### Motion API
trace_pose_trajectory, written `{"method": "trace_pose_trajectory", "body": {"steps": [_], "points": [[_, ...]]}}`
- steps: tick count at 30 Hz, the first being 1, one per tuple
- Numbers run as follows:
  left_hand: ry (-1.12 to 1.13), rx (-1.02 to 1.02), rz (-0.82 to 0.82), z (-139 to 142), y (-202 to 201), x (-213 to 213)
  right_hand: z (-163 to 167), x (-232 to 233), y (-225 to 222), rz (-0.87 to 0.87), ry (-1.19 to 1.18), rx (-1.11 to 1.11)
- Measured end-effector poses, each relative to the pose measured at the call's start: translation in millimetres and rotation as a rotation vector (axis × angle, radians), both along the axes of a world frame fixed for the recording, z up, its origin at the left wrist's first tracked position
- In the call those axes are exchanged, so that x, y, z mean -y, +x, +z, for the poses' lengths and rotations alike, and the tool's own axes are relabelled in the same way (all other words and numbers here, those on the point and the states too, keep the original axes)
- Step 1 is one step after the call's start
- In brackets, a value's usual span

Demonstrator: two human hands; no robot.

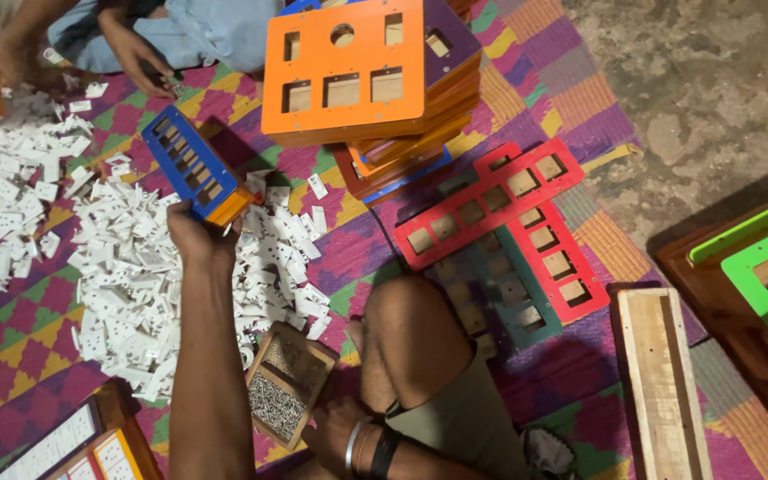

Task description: The person sits on a patterned mat and places white domino tiles one by one into the slots of colored plastic racks. They handle purple, blue, and red racks, picking tiles from a large pile and arranging them in the holders.

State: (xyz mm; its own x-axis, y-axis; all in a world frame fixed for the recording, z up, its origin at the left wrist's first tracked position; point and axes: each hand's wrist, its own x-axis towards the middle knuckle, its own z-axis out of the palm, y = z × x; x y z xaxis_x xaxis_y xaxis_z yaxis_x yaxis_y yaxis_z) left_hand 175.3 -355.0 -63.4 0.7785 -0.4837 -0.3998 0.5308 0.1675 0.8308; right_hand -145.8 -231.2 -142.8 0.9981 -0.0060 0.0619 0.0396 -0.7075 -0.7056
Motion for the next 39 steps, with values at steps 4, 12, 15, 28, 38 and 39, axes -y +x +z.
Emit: {"method": "trace_pose_trajectory", "body": {"steps": [4, 12, 15, 28, 38, 39], "points": [[-0.011, 0.008, 0.008, -0.5, 0.8, -2.0, -6.0, -3.6, 1.7, 0.011, -0.001, 0.010], [0.028, 0.038, -0.008, -3.3, 0.4, -10.9, -11.5, -6.0, 8.3, 0.063, -0.059, -0.027], [-0.006, 0.063, -0.018, -4.8, -3.9, -13.2, -12.8, -7.1, 8.9, 0.062, -0.067, -0.040], [-0.025, 0.225, -0.032, -7.9, -5.3, -19.0, -10.5, -9.4, 11.7, 0.093, -0.033, -0.201], [0.291, 0.409, -0.153, -11.4, -23.4, -65.0, -25.8, -19.3, 2.4, 0.083, -0.123, -0.105], [0.384, 0.404, -0.125, -19.4, -30.0, -74.5, -27.0, -20.3, 1.4, 0.095, -0.131, -0.120]]}}
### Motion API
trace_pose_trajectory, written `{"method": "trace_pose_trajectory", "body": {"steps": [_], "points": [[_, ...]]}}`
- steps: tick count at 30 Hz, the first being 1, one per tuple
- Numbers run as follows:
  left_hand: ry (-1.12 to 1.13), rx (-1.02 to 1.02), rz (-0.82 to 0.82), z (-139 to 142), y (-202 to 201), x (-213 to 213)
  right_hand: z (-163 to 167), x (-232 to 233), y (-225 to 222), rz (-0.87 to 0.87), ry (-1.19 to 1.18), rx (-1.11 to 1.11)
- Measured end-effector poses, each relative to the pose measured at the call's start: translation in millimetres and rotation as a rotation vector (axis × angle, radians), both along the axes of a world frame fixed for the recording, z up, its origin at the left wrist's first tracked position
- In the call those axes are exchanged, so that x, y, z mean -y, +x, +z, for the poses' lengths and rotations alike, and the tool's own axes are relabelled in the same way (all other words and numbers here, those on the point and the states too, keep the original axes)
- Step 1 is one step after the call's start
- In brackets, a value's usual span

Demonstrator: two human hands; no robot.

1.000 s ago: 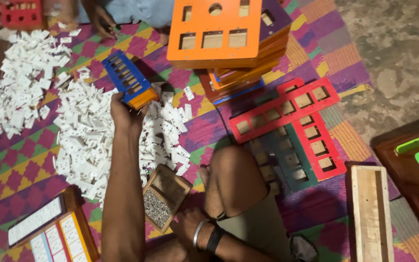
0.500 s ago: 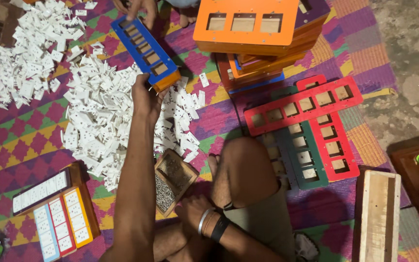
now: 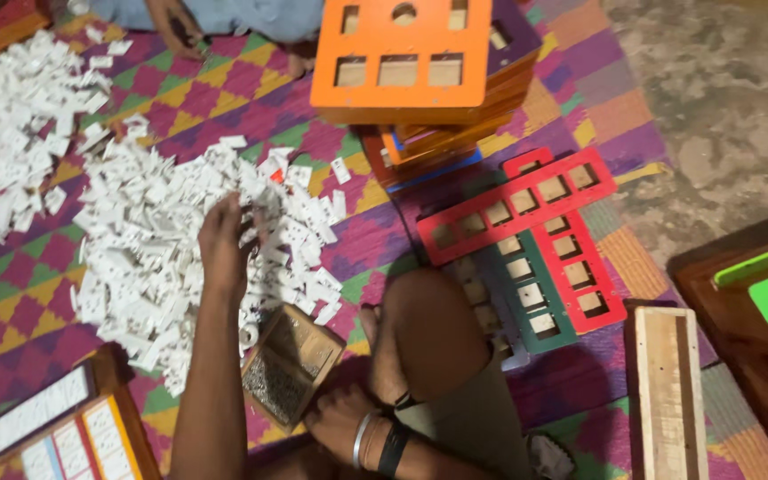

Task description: The person sits on a patterned mat and places white domino tiles one by one into the slots of colored plastic racks. They handle purple, blue, and red racks, picking tiles from a large pile and arranging them in the holders.

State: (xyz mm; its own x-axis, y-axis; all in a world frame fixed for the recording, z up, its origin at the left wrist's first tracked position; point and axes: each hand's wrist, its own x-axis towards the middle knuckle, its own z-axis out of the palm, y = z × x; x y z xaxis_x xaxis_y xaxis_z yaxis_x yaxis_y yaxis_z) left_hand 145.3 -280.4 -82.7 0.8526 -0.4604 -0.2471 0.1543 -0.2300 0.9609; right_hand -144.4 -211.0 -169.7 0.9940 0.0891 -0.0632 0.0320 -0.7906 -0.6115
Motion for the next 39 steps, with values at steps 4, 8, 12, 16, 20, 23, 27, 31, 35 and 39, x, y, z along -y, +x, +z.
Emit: {"method": "trace_pose_trajectory", "body": {"steps": [4, 8, 12, 16, 20, 23, 27, 31, 35, 39], "points": [[0.037, 0.023, 0.055, -36.5, -23.2, -39.6, 1.3, -0.6, -2.1, 0.039, -0.014, -0.046], [0.005, -0.007, 0.178, -61.4, -39.9, -70.3, 2.1, 1.4, 0.3, 0.083, 0.032, -0.092], [-0.080, -0.069, 0.260, -71.3, -52.7, -91.0, -1.2, 1.3, 2.6, 0.136, 0.061, -0.162], [-0.072, -0.084, 0.292, -73.7, -64.0, -104.5, -5.2, -3.9, -1.0, 0.079, 0.015, -0.090], [-0.058, -0.063, 0.319, -76.7, -74.2, -117.0, -9.3, -7.1, -0.7, 0.085, 0.014, -0.102], [-0.098, -0.065, 0.321, -78.5, -81.3, -122.9, -9.1, -6.0, 1.8, 0.090, 0.009, -0.109], [-0.051, -0.041, 0.251, -79.8, -89.4, -128.1, -4.8, -5.0, 1.4, 0.099, 0.017, -0.099], [-0.020, 0.173, 0.110, -84.2, -103.9, -128.6, 8.2, -1.6, -8.6, 0.051, 0.107, 0.043], [0.057, 0.291, -0.155, -81.8, -111.3, -101.7, 13.6, 3.7, -13.9, -0.004, 0.050, 0.003], [0.100, 0.545, -0.551, -58.6, -110.8, -8.7, 6.1, -4.9, -9.6, 0.080, -0.132, -0.175]]}}
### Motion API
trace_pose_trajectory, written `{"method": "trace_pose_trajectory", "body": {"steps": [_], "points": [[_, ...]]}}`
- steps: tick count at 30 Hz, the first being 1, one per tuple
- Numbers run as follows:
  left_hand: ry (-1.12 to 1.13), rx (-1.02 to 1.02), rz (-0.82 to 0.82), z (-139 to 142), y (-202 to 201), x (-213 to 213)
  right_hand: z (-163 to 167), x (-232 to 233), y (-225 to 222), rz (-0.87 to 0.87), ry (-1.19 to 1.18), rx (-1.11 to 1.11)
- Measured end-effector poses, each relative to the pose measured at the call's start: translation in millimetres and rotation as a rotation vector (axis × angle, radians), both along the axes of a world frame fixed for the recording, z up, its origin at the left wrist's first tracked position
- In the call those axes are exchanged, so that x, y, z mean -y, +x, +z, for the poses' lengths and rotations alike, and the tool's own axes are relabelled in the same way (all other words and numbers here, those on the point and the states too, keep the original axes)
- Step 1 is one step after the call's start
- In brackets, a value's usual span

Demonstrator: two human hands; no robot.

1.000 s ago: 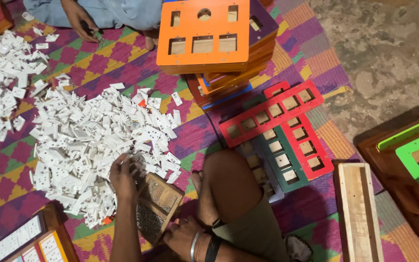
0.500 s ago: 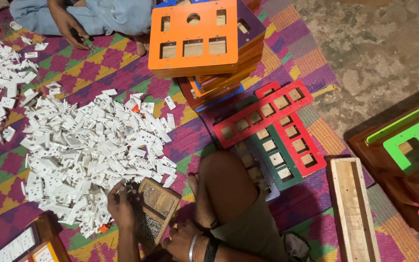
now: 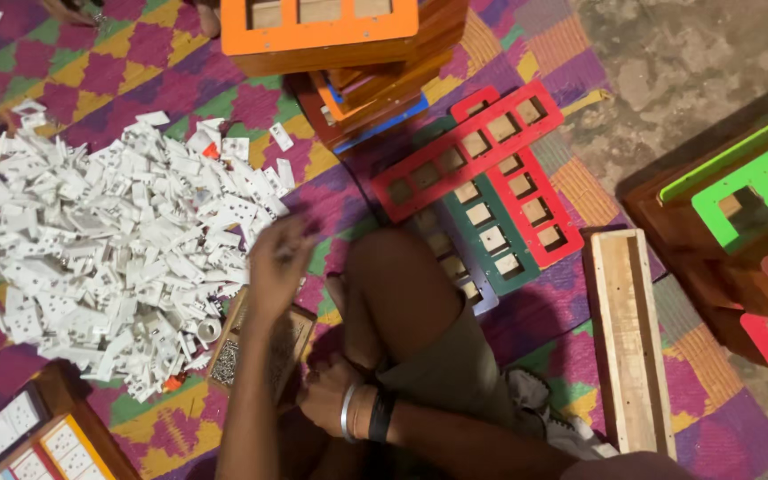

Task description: The person sits on a patterned mat and places white domino tiles one by one into the slots of colored plastic racks. They handle purple, blue, and red racks, picking tiles from a large pile and arranging them in the holders.

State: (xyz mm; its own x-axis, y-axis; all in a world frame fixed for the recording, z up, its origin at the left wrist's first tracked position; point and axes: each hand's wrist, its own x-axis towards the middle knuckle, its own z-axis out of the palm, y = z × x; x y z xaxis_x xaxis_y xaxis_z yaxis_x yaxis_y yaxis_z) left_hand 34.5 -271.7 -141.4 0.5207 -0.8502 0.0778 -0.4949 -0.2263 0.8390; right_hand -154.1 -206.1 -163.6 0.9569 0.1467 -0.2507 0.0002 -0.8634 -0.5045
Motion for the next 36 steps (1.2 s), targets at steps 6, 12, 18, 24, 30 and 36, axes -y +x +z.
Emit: {"method": "trace_pose_trajectory", "body": {"steps": [6, 12, 18, 24, 30, 36], "points": [[-0.048, 0.707, -0.364, -14.1, -56.0, 160.5, -22.2, -10.9, -0.5, 0.008, 0.025, 0.041], [0.244, 0.814, -0.439, -38.3, -68.5, 191.3, -16.9, 0.9, -9.3, 0.016, 0.145, 0.078], [0.260, 0.732, -0.387, 8.9, 5.5, 95.3, 23.5, 65.1, -11.9, -0.045, 0.619, 0.239], [0.344, 0.688, -0.219, 81.6, 37.1, -66.2, 44.6, 80.2, 3.6, -0.503, 0.740, 0.272], [0.453, 0.637, 0.277, 104.5, -8.1, -212.5, 24.2, 30.2, 29.2, -0.716, 1.085, 0.102], [0.581, 0.925, 0.480, 61.1, -119.9, -238.7, 21.4, -4.5, 51.6, -0.793, 1.697, -0.046]]}}
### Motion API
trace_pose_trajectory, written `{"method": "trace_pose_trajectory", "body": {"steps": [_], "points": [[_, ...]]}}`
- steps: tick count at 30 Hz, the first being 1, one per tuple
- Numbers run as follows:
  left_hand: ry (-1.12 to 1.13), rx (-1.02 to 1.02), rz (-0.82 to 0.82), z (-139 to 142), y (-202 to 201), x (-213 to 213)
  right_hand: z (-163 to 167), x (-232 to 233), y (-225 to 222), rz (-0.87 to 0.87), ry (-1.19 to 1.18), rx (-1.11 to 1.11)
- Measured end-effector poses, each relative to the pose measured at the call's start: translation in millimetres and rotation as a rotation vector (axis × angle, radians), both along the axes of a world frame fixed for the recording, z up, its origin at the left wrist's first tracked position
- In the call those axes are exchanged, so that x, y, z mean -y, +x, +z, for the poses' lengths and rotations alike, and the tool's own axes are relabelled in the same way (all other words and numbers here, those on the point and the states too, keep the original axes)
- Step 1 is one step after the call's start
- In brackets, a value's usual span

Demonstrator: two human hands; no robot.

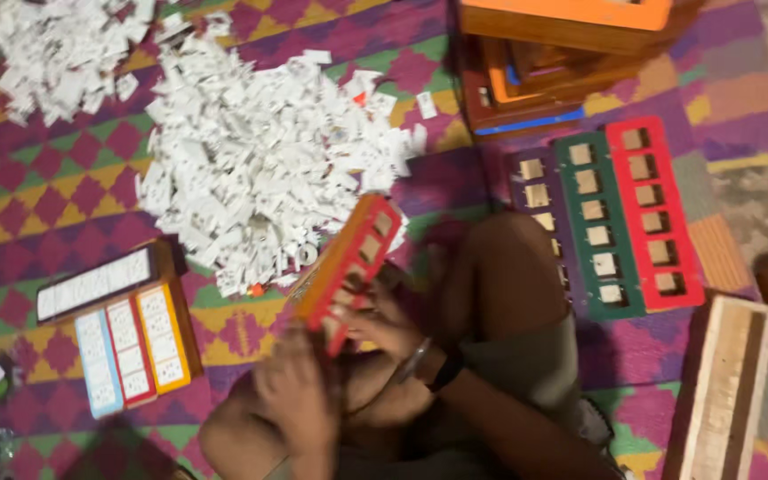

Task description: The person sits on a patterned mat and places white domino tiles one by one into the slots of colored plastic racks. They handle purple, blue, and red racks, picking tiles from a large pile and arranging them in the holders.

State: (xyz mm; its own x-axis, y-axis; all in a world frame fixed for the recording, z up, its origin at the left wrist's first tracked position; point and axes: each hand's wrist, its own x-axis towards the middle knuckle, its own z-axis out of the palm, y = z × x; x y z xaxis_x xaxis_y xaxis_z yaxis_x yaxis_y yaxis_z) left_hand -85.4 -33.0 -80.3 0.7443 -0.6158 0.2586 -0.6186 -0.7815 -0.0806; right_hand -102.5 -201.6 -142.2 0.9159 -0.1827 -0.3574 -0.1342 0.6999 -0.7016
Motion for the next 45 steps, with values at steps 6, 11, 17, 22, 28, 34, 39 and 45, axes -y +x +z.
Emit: {"method": "trace_pose_trajectory", "body": {"steps": [6, 11, 17, 22, 28, 34, 39, 45], "points": [[-0.152, 0.099, -0.039, -34.7, -49.6, 8.6, -5.6, 1.4, -22.0, -0.062, 0.035, -0.405], [-0.169, 0.016, -0.091, -28.3, -45.8, 4.2, -0.7, -0.2, -21.5, -0.156, 0.007, -0.340], [-1.113, -0.671, -0.118, -40.5, 5.7, 3.1, 22.1, 19.6, -4.1, -0.154, -0.712, 0.279], [-1.815, -1.084, 0.170, -107.0, 22.4, -3.5, 37.1, -9.1, -14.0, 0.041, -1.156, 0.435], [-1.918, -1.102, 0.330, -172.9, 28.4, -21.1, 33.8, -28.6, -12.0, 0.194, -0.932, 0.174], [-2.275, -1.188, 0.352, -172.6, 44.4, 0.5, 25.6, -6.4, 5.2, 0.249, -1.107, 0.345], [-2.440, -1.371, 0.402, -127.0, 58.3, -6.2, 6.5, 51.5, 14.4, 0.417, -0.238, 0.017], [-2.496, -1.051, 0.341, -86.9, 118.5, -74.5, -24.8, 98.5, 15.8, 0.041, -0.080, 0.046]]}}
